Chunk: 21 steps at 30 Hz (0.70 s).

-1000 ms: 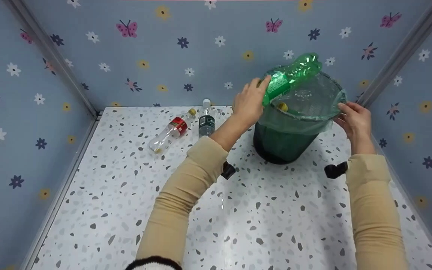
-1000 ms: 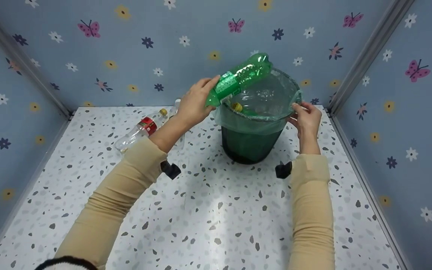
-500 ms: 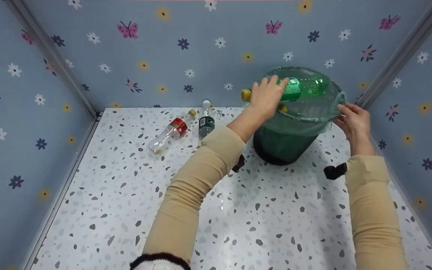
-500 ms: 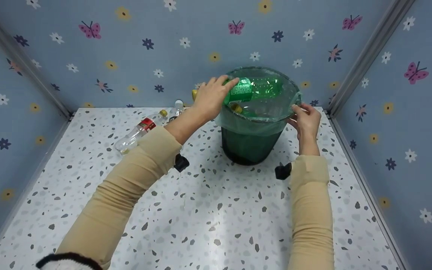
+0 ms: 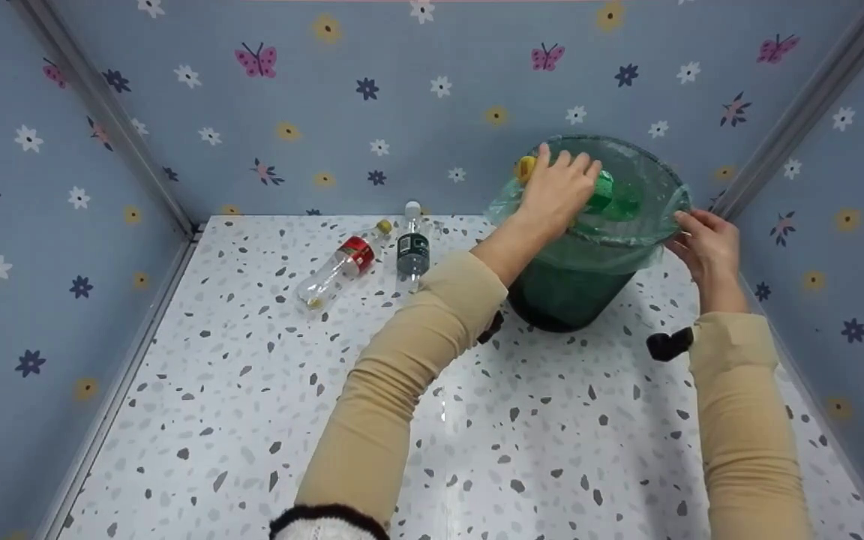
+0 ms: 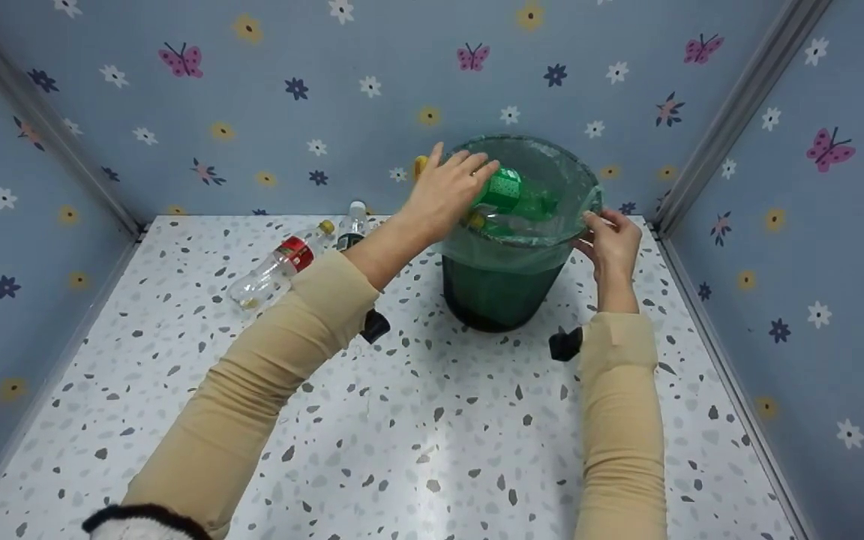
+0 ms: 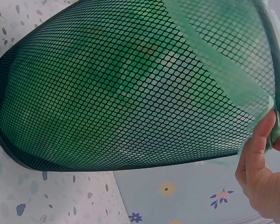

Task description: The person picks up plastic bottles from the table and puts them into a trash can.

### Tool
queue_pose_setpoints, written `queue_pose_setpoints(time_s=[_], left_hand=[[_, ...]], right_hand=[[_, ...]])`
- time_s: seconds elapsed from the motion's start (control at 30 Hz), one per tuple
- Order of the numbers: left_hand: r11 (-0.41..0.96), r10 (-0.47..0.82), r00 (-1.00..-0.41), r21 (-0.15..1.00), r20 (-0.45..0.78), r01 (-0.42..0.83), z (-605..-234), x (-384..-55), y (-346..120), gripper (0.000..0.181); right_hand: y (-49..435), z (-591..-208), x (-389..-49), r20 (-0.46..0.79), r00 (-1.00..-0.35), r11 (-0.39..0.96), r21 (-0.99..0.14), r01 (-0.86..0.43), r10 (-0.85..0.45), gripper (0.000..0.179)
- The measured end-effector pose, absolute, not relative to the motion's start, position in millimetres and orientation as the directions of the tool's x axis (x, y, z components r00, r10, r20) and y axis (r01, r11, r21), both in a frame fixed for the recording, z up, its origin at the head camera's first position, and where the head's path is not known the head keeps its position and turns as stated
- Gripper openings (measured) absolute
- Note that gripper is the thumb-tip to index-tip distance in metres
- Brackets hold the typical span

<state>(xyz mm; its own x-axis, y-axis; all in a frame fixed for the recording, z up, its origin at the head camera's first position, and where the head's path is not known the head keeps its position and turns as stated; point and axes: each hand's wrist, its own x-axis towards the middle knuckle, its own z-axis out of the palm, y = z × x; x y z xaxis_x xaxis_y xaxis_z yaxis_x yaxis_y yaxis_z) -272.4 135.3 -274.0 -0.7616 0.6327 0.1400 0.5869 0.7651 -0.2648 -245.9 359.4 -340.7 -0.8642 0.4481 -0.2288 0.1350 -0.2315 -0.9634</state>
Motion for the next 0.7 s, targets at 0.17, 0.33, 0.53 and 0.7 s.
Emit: queue_pose_setpoints(time_s=[0.17, 0.33, 0.53, 0.7], left_hand=[[0.727, 0.683, -0.701, -0.281, 0.205, 0.627, -273, -272, 134, 0.049], [0.734, 0.678, -0.677, -0.240, 0.284, 0.635, -275, -269, 128, 0.037], [0.762, 0.632, -0.670, -0.154, 0.390, 0.629, -281, -267, 116, 0.029], [0.781, 0.556, -0.686, -0.013, 0.470, 0.624, -289, -270, 99, 0.029]], right_hand=[[360, -342, -246, -0.216, -0.871, -0.241, -0.963, 0.117, 0.441, 0.052], [359, -341, -245, -0.208, -0.874, -0.251, -0.963, 0.103, 0.439, 0.042], [359, -340, -244, -0.212, -0.872, -0.259, -0.960, 0.103, 0.441, 0.034], [358, -341, -245, -0.219, -0.867, -0.250, -0.962, 0.114, 0.448, 0.031]])
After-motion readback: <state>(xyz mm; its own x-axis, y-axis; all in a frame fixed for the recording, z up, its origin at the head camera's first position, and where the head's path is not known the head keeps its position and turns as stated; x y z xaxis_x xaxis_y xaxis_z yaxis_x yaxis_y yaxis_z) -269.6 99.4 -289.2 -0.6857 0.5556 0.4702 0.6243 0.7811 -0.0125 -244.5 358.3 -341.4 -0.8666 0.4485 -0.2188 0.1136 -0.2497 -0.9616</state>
